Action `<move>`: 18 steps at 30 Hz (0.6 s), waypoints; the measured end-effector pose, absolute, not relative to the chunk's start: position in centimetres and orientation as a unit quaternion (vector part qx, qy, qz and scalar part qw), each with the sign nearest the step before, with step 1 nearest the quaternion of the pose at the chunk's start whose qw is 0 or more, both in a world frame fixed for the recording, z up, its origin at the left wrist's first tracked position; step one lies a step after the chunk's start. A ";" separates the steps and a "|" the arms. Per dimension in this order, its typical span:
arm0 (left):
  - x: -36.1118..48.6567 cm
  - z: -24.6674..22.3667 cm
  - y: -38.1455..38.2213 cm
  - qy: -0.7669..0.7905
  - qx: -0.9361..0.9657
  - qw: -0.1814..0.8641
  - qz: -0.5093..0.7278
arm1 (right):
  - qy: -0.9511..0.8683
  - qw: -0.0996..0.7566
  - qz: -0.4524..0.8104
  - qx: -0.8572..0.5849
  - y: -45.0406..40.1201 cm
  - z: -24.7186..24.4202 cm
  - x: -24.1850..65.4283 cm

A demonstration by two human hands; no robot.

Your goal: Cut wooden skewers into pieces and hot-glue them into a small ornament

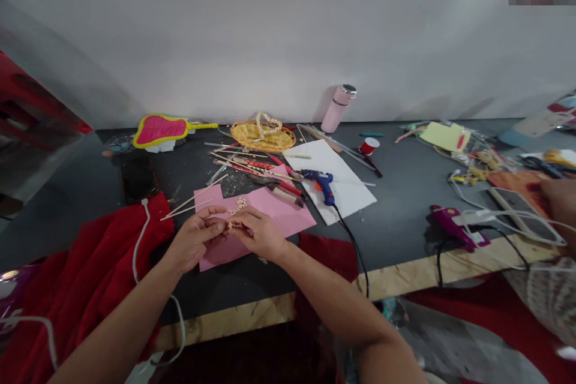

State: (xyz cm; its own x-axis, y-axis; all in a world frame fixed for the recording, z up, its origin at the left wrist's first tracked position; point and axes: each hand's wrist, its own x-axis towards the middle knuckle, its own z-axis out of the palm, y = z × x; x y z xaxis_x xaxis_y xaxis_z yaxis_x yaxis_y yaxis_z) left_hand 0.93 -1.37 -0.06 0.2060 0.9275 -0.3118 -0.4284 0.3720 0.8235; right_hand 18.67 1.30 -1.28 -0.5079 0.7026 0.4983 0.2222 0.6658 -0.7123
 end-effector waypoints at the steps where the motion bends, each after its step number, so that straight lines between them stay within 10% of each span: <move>1: 1.0 0.0 -1.4 0.413 0.301 0.718 0.473 | -0.816 0.409 0.296 -0.283 1.3 -1.3 18.7; 18: 1.1 -0.4 -1.3 0.427 0.326 0.697 0.474 | -0.833 0.385 0.270 -0.291 1.4 -1.9 18.4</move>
State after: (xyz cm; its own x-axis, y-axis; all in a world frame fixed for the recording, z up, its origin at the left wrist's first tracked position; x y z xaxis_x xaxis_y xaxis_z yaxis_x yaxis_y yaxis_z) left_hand 1.09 -1.25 -0.44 0.1857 0.9402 -0.2855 -0.3829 0.3368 0.8602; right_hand 18.42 1.36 -1.94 -0.5344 0.6922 0.4850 0.2768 0.6856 -0.6733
